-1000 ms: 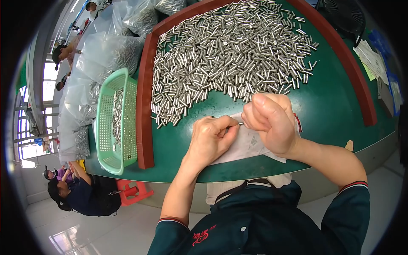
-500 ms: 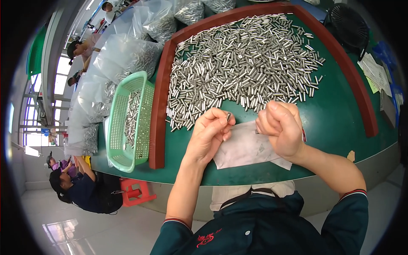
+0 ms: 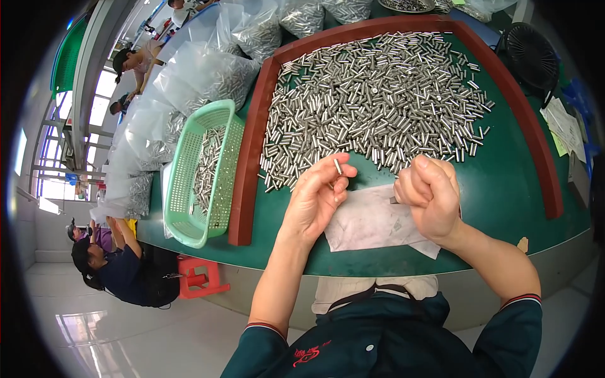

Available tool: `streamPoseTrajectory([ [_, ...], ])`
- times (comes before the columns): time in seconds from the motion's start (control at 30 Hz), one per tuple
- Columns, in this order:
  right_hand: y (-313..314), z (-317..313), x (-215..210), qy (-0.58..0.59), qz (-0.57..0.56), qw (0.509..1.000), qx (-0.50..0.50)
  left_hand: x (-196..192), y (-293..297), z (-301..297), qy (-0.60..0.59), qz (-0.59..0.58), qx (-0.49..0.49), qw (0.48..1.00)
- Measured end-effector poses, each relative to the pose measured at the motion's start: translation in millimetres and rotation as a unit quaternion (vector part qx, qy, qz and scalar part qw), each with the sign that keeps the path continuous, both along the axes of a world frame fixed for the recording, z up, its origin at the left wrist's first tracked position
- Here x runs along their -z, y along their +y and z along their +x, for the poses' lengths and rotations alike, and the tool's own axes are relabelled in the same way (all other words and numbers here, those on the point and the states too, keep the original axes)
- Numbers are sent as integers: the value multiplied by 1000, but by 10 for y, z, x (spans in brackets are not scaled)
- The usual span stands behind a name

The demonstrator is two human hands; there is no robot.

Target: Assembling small metal components by manually fitting colored rings onto metal pins.

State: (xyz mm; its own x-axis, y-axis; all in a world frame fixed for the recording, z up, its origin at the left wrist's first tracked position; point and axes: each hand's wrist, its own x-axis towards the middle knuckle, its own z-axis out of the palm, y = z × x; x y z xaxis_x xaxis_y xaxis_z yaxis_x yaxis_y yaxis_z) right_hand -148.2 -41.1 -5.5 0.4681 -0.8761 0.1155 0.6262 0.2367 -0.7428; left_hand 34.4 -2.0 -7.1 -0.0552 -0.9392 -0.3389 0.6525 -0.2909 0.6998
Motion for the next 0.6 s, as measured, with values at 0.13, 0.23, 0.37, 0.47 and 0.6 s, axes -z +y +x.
streamPoseTrajectory([
  [0.13, 6, 10, -6, 7, -3, 1000, -1, 18, 12, 44, -76, -56, -77, 992],
  [0.23, -1, 8, 18, 5, -2, 1000, -4, 55, -56, -15, -435, -81, -121, 889],
  [0.37, 4, 3, 2, 12, 1, 1000, 0, 94, -111, -113, -752, -139, -113, 634],
  [0.47, 8, 11, -10, 9, -1, 1000, -2, 136, -152, -138, -790, -151, -115, 582],
  [0.6, 2, 17, -20, 21, -8, 1000, -3, 156, -174, -148, -807, -168, -113, 555],
])
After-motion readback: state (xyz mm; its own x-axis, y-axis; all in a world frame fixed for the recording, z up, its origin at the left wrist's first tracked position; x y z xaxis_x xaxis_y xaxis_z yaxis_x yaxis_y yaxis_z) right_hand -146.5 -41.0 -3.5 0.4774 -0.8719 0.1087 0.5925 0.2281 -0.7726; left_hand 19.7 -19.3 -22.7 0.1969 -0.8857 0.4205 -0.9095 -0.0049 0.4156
